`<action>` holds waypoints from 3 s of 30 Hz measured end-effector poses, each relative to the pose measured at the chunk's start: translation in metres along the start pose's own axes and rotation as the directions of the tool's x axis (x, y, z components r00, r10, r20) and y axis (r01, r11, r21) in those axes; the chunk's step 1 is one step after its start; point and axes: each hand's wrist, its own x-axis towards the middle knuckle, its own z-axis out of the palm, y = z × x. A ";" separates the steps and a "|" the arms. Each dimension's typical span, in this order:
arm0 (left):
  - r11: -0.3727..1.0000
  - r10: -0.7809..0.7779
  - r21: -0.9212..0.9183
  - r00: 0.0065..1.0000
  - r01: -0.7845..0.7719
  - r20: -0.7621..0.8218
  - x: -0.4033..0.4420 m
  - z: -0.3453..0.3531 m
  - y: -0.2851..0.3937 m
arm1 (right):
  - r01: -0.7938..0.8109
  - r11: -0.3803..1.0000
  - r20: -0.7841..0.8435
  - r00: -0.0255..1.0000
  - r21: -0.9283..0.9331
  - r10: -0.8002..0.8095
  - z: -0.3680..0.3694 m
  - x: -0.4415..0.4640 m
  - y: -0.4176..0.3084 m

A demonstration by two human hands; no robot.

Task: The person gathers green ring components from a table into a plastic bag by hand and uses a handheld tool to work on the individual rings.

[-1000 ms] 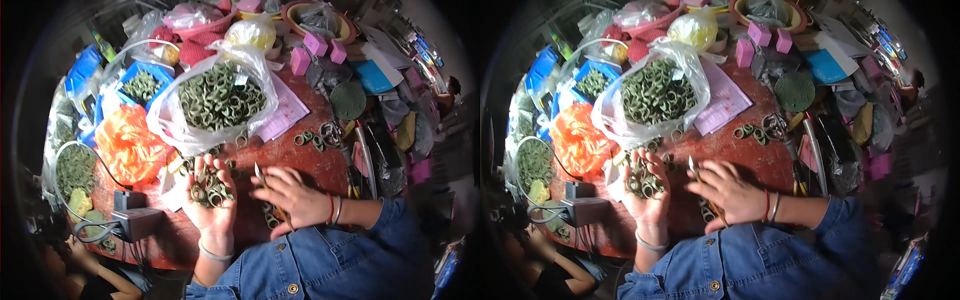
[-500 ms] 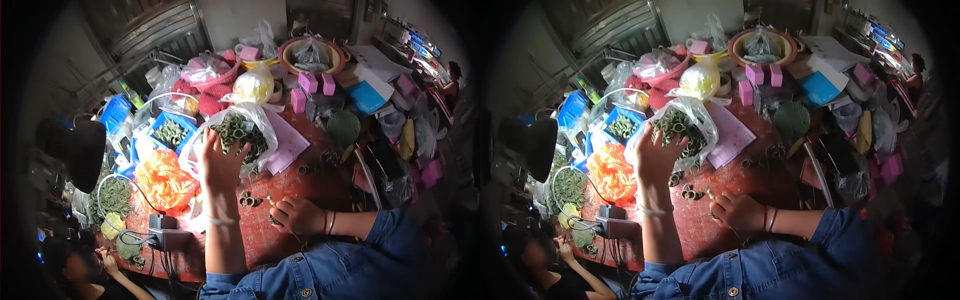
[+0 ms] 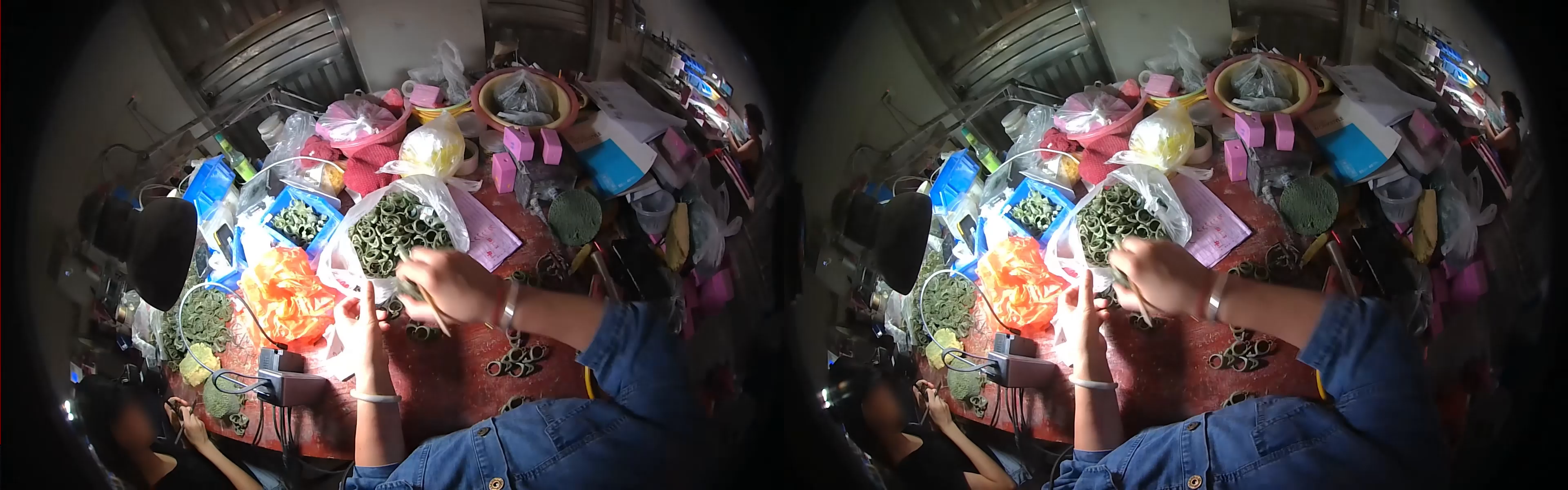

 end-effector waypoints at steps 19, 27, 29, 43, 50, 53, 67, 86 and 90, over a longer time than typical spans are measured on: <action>0.901 0.398 0.047 0.866 -0.431 0.304 -0.040 -0.003 0.030 | -0.013 0.991 -0.123 0.992 -0.132 -0.003 0.008 0.052 0.026; 0.309 0.546 0.785 0.776 -0.537 0.316 -0.032 -0.042 -0.020 | 0.037 0.993 -0.358 0.934 0.113 0.006 -0.004 0.084 0.041; 0.296 0.549 0.788 0.771 -0.540 0.322 -0.026 -0.037 -0.021 | -0.016 0.987 -0.381 0.921 0.158 0.076 -0.003 0.089 0.043; 0.404 0.385 0.494 0.634 -0.769 0.671 -0.044 -0.001 -0.019 | -0.025 0.976 -0.248 0.965 0.218 0.081 -0.007 0.102 0.042; 0.361 0.408 0.663 0.751 -0.656 0.520 -0.044 -0.044 -0.021 | -0.008 0.954 -0.116 0.992 0.301 0.045 -0.009 0.068 0.035; 0.392 0.300 0.590 0.705 -0.706 0.643 -0.055 -0.039 -0.014 | 0.035 0.967 -0.109 0.994 0.251 -0.008 -0.014 0.034 0.033; 0.258 0.328 0.463 0.528 -0.848 0.783 -0.045 -0.007 -0.019 | -0.092 0.994 0.175 0.981 0.062 0.080 0.017 -0.082 0.050; 0.668 -0.234 -0.635 0.920 0.388 0.316 -0.065 0.003 -0.038 | -0.256 0.900 0.032 0.965 0.352 0.262 0.053 -0.069 -0.032; 0.355 -0.339 -0.675 0.762 0.647 0.552 -0.055 -0.015 -0.041 | -0.130 0.958 0.020 0.991 0.255 0.129 0.028 -0.060 -0.053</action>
